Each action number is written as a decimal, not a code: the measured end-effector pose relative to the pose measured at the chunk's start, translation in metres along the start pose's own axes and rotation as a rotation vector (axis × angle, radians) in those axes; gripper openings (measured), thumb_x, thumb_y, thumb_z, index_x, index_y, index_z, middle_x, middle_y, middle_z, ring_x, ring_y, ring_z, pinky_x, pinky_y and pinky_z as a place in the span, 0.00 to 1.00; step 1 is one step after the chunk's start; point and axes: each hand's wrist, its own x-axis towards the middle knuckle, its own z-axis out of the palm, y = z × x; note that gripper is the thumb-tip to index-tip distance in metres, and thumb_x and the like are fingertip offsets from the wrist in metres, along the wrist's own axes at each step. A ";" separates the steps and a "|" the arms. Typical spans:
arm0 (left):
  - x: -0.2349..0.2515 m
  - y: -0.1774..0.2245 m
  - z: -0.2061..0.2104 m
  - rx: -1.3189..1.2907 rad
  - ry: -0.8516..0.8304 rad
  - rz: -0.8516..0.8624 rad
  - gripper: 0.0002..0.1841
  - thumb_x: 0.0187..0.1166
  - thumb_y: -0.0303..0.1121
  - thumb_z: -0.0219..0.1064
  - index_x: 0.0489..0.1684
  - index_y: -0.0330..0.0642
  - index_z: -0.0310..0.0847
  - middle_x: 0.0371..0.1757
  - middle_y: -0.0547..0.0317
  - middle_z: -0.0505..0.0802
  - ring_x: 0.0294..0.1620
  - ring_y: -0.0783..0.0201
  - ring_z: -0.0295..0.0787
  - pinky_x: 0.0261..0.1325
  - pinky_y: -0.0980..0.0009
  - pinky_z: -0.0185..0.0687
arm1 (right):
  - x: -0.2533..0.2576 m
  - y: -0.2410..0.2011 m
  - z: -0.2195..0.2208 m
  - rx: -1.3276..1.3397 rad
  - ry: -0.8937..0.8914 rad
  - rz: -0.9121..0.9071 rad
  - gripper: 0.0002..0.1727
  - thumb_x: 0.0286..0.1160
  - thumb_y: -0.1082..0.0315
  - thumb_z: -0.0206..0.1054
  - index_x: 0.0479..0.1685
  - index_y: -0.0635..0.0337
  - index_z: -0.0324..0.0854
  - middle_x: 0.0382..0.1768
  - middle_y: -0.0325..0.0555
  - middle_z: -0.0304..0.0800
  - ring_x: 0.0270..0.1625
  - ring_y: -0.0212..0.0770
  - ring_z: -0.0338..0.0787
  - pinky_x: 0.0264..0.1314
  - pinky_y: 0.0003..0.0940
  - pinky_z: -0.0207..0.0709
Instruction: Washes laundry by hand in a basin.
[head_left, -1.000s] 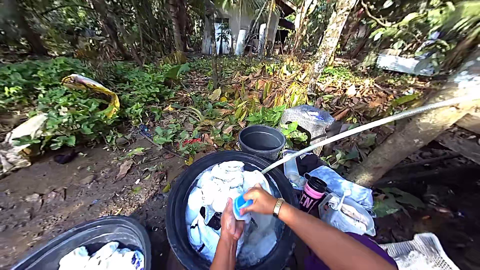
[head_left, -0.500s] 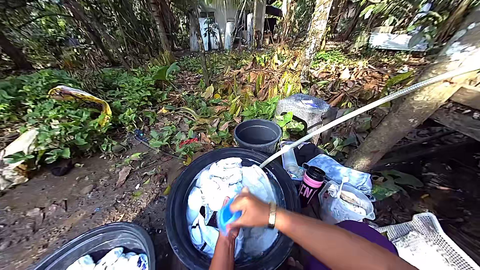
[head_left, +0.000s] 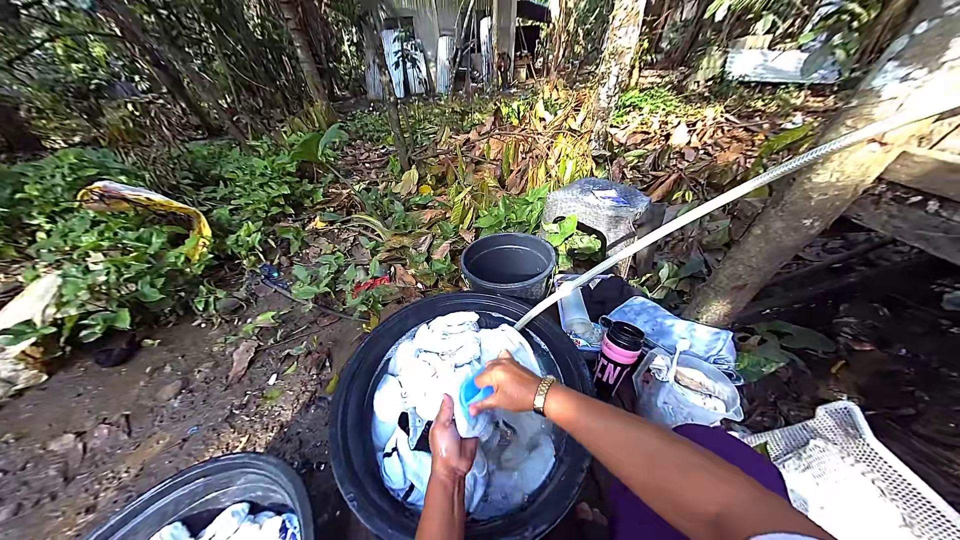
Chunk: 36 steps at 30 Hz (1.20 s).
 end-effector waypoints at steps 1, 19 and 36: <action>-0.001 0.000 -0.001 0.007 -0.005 0.008 0.26 0.97 0.45 0.33 0.61 0.38 0.76 0.43 0.55 0.94 0.45 0.65 0.94 0.52 0.65 0.91 | -0.002 -0.002 -0.002 -0.007 0.027 0.007 0.31 0.74 0.46 0.74 0.28 0.73 0.85 0.34 0.62 0.91 0.48 0.60 0.89 0.70 0.64 0.64; -0.001 0.002 -0.002 0.009 -0.020 0.017 0.27 0.97 0.46 0.32 0.60 0.39 0.76 0.43 0.55 0.95 0.44 0.64 0.95 0.50 0.64 0.93 | -0.003 0.004 -0.003 -0.015 -0.027 0.047 0.31 0.77 0.45 0.72 0.33 0.73 0.87 0.38 0.64 0.92 0.52 0.61 0.90 0.75 0.66 0.62; -0.005 0.004 -0.017 -0.052 -0.072 -0.056 0.32 0.96 0.49 0.31 0.38 0.48 0.85 0.32 0.63 0.96 0.36 0.69 0.95 0.42 0.70 0.92 | -0.003 -0.046 0.014 0.111 0.049 -0.113 0.27 0.72 0.49 0.76 0.27 0.72 0.87 0.30 0.62 0.91 0.45 0.61 0.91 0.67 0.69 0.65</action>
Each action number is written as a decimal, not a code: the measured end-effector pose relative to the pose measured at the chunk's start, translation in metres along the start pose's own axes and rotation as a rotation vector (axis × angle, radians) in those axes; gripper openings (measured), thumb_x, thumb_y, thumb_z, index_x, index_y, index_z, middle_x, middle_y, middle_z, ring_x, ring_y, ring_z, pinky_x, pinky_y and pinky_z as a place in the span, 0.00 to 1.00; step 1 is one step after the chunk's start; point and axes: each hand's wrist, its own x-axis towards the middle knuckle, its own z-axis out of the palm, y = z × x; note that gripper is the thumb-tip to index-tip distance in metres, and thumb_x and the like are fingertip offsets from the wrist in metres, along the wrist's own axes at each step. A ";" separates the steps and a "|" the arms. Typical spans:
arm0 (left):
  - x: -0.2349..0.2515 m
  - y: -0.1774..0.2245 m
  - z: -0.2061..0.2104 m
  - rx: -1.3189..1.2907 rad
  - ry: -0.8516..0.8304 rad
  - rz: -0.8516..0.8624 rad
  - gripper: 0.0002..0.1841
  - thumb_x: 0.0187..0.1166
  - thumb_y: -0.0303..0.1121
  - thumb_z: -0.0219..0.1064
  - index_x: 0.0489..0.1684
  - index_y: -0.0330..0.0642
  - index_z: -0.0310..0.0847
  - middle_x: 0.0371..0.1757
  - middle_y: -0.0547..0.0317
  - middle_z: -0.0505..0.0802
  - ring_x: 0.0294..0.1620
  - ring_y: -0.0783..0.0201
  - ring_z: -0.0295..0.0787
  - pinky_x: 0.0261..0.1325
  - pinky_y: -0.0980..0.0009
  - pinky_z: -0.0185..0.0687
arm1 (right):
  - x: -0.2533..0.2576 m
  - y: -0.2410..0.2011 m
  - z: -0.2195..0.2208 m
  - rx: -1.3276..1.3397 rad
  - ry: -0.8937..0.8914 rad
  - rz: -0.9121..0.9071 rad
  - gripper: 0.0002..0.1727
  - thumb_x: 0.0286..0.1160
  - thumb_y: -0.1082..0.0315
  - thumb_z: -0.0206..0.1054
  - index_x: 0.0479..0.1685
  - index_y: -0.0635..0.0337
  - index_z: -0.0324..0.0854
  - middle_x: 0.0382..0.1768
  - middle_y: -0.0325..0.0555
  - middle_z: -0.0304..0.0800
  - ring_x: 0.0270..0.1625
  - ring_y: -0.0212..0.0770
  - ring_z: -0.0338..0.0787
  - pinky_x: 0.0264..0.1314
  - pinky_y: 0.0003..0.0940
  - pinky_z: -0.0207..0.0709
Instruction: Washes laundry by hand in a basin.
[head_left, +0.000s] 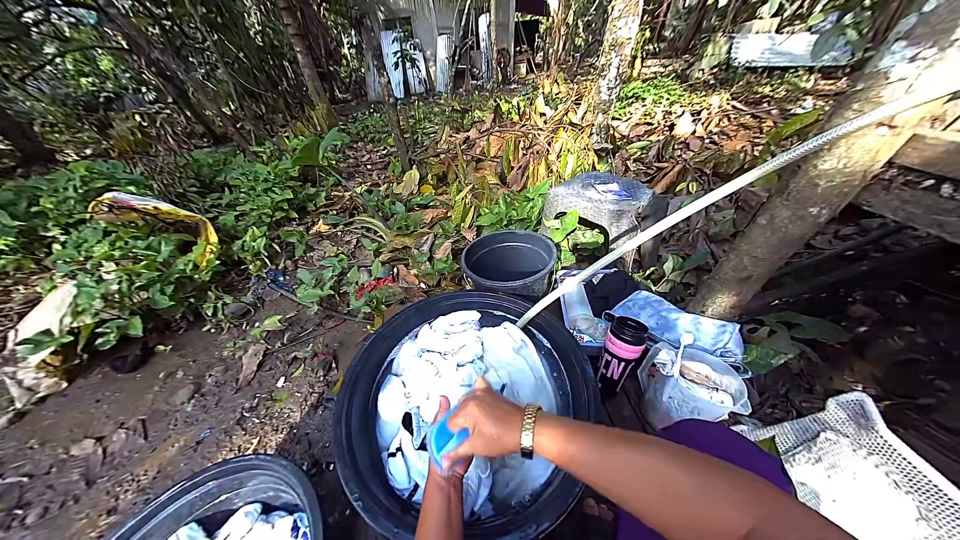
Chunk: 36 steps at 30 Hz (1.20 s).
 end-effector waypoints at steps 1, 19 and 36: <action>-0.001 -0.001 0.002 0.011 -0.012 -0.010 0.33 0.96 0.48 0.31 0.35 0.48 0.86 0.29 0.64 0.96 0.33 0.70 0.95 0.40 0.71 0.92 | 0.001 0.005 0.006 -0.007 -0.029 -0.014 0.27 0.72 0.49 0.76 0.27 0.71 0.87 0.31 0.61 0.91 0.45 0.61 0.91 0.67 0.68 0.65; 0.007 0.073 -0.016 0.749 0.194 -0.107 0.17 0.91 0.34 0.56 0.72 0.37 0.72 0.49 0.49 0.91 0.46 0.62 0.90 0.52 0.61 0.88 | -0.011 0.044 -0.093 0.008 0.083 0.778 0.30 0.88 0.46 0.60 0.57 0.70 0.82 0.57 0.66 0.87 0.67 0.61 0.85 0.72 0.61 0.71; -0.001 0.105 -0.036 0.819 0.546 0.308 0.14 0.89 0.32 0.62 0.62 0.30 0.79 0.44 0.50 0.91 0.39 0.68 0.87 0.48 0.66 0.85 | 0.004 0.116 0.074 0.280 0.133 1.251 0.30 0.80 0.61 0.64 0.84 0.45 0.74 0.90 0.69 0.52 0.85 0.71 0.66 0.79 0.72 0.63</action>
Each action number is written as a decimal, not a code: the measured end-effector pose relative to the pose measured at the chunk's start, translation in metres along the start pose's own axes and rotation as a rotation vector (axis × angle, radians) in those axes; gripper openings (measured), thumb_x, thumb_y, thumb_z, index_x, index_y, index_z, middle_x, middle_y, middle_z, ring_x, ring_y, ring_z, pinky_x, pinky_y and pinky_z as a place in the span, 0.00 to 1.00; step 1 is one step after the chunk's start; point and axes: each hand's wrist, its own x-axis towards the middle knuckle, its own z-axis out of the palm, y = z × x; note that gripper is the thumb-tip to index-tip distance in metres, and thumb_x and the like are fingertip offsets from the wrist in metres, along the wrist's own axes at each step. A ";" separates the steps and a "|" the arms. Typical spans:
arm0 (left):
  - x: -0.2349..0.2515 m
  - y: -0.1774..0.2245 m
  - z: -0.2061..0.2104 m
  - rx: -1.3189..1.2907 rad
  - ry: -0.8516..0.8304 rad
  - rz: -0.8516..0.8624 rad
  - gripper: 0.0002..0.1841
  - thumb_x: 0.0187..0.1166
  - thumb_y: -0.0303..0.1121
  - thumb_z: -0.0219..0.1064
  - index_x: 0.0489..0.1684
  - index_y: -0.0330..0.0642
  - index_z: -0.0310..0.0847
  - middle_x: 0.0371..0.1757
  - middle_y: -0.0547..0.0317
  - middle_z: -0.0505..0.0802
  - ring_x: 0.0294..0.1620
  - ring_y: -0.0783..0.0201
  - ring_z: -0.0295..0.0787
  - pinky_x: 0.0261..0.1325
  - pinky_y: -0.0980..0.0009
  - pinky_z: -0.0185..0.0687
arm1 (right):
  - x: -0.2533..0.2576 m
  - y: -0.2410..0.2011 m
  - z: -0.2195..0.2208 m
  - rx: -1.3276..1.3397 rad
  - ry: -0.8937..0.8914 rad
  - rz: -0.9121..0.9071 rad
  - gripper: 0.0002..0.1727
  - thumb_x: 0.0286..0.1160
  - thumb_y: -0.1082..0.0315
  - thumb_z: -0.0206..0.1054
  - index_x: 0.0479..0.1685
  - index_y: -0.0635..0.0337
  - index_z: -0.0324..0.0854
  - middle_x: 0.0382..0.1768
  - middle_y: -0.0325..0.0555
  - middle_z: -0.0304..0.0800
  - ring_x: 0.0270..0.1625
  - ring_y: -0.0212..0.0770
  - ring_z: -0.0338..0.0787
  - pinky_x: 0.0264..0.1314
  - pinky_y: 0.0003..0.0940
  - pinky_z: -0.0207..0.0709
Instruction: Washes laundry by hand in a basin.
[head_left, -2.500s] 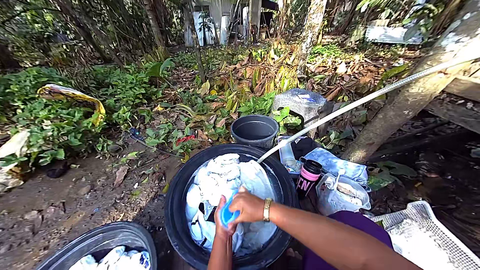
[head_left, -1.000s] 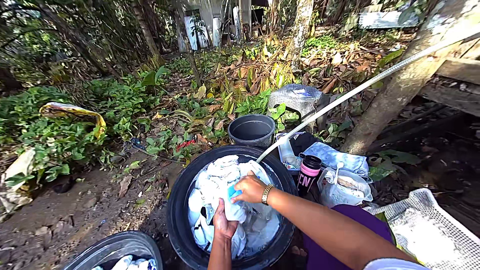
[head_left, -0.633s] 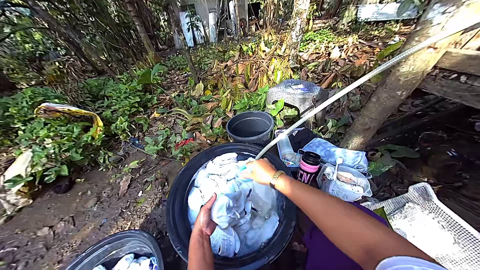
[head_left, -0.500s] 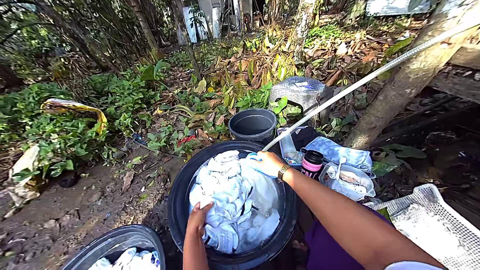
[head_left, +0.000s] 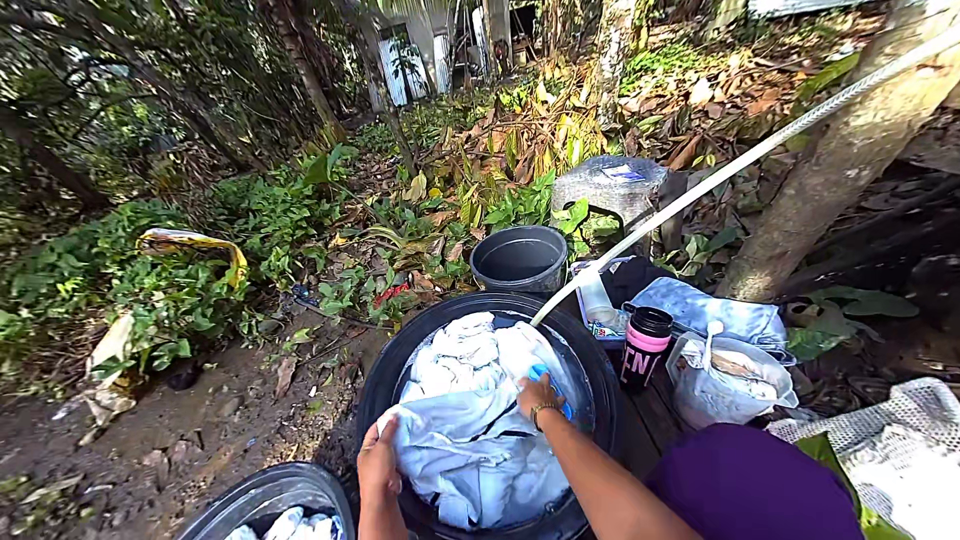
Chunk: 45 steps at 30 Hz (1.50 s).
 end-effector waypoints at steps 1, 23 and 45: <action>0.004 -0.004 -0.007 -0.003 0.044 0.007 0.15 0.90 0.33 0.61 0.63 0.30 0.78 0.44 0.50 0.90 0.39 0.68 0.87 0.48 0.65 0.85 | 0.003 0.004 0.016 -0.016 -0.018 0.008 0.30 0.79 0.52 0.67 0.80 0.51 0.78 0.91 0.69 0.50 0.87 0.71 0.63 0.81 0.72 0.60; 0.018 -0.043 -0.030 0.949 0.409 0.212 0.24 0.89 0.45 0.60 0.40 0.30 0.92 0.49 0.33 0.94 0.57 0.33 0.91 0.60 0.32 0.76 | 0.032 0.027 0.001 0.307 0.279 -0.036 0.31 0.75 0.81 0.65 0.82 0.59 0.73 0.86 0.75 0.57 0.84 0.67 0.70 0.82 0.55 0.70; 0.035 -0.029 -0.040 0.706 0.326 -0.144 0.24 0.92 0.50 0.57 0.51 0.36 0.90 0.53 0.34 0.94 0.62 0.36 0.89 0.64 0.34 0.76 | 0.034 -0.002 0.020 -0.235 0.281 -0.228 0.26 0.87 0.69 0.58 0.84 0.47 0.75 0.77 0.77 0.73 0.74 0.73 0.81 0.73 0.64 0.76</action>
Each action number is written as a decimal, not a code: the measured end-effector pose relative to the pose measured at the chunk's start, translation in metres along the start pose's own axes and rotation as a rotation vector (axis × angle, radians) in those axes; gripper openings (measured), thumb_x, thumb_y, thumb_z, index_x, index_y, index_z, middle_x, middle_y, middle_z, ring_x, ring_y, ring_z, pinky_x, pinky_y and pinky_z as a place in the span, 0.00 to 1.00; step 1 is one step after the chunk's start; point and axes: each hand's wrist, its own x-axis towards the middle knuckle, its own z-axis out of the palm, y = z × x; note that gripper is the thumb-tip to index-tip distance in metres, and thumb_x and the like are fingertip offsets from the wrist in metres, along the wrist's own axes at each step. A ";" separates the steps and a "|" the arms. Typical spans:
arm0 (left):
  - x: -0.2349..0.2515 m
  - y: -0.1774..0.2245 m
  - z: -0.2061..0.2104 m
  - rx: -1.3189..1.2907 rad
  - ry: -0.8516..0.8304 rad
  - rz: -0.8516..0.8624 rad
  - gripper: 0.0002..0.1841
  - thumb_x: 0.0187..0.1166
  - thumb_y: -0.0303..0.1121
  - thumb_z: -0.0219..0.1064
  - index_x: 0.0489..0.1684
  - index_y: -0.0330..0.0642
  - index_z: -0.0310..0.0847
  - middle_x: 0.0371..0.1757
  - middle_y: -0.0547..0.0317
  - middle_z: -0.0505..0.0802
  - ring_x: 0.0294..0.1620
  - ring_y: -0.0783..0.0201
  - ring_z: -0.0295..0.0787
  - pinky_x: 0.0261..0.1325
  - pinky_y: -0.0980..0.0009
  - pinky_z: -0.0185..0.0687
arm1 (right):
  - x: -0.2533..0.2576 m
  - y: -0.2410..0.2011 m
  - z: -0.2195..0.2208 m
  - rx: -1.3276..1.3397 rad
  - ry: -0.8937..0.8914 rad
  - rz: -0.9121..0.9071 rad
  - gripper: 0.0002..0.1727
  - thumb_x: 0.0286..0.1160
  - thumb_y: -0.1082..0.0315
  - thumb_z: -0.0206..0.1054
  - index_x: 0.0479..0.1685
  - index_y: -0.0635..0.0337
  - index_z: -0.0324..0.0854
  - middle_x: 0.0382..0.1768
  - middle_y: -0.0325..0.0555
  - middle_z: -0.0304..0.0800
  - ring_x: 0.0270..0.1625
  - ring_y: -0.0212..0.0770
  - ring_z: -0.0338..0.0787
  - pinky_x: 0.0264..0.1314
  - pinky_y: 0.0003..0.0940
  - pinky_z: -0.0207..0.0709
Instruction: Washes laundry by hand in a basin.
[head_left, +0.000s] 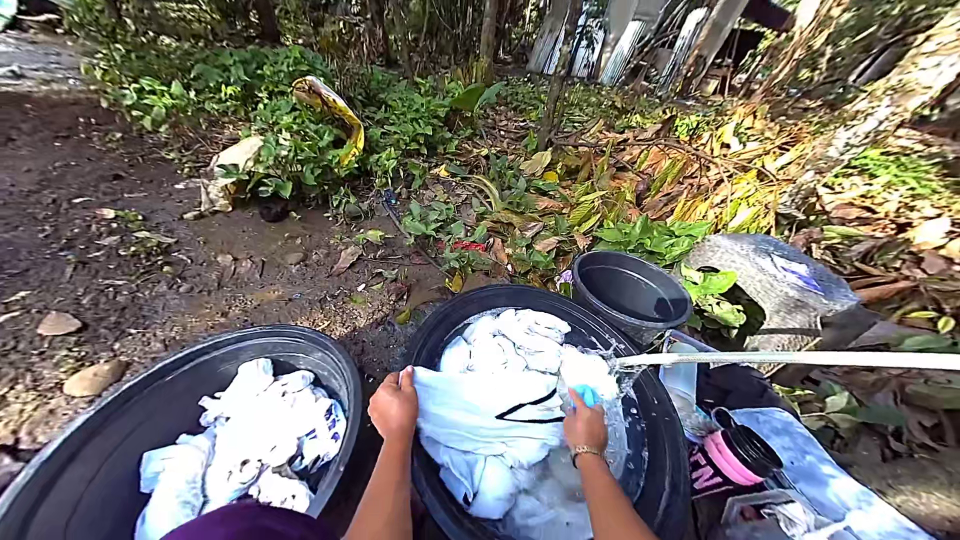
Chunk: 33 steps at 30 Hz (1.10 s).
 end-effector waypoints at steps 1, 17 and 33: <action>0.000 0.001 0.000 0.013 -0.006 0.004 0.24 0.91 0.51 0.57 0.50 0.37 0.90 0.52 0.34 0.94 0.61 0.36 0.90 0.63 0.34 0.76 | -0.010 -0.018 -0.001 0.091 0.040 -0.055 0.25 0.86 0.70 0.59 0.83 0.51 0.76 0.77 0.78 0.72 0.72 0.74 0.82 0.72 0.64 0.77; -0.001 0.000 -0.001 0.050 -0.013 0.065 0.24 0.92 0.49 0.57 0.49 0.36 0.90 0.51 0.35 0.94 0.60 0.36 0.90 0.63 0.34 0.76 | 0.001 -0.015 0.002 -0.091 -0.055 0.002 0.27 0.88 0.69 0.55 0.86 0.45 0.73 0.80 0.74 0.70 0.71 0.70 0.84 0.71 0.61 0.80; 0.000 0.000 0.000 0.065 -0.012 0.068 0.22 0.93 0.47 0.56 0.50 0.36 0.89 0.51 0.36 0.94 0.60 0.37 0.90 0.63 0.35 0.77 | -0.005 -0.025 0.023 -0.117 -0.077 -0.022 0.28 0.89 0.69 0.54 0.87 0.44 0.71 0.81 0.75 0.69 0.68 0.69 0.86 0.68 0.59 0.82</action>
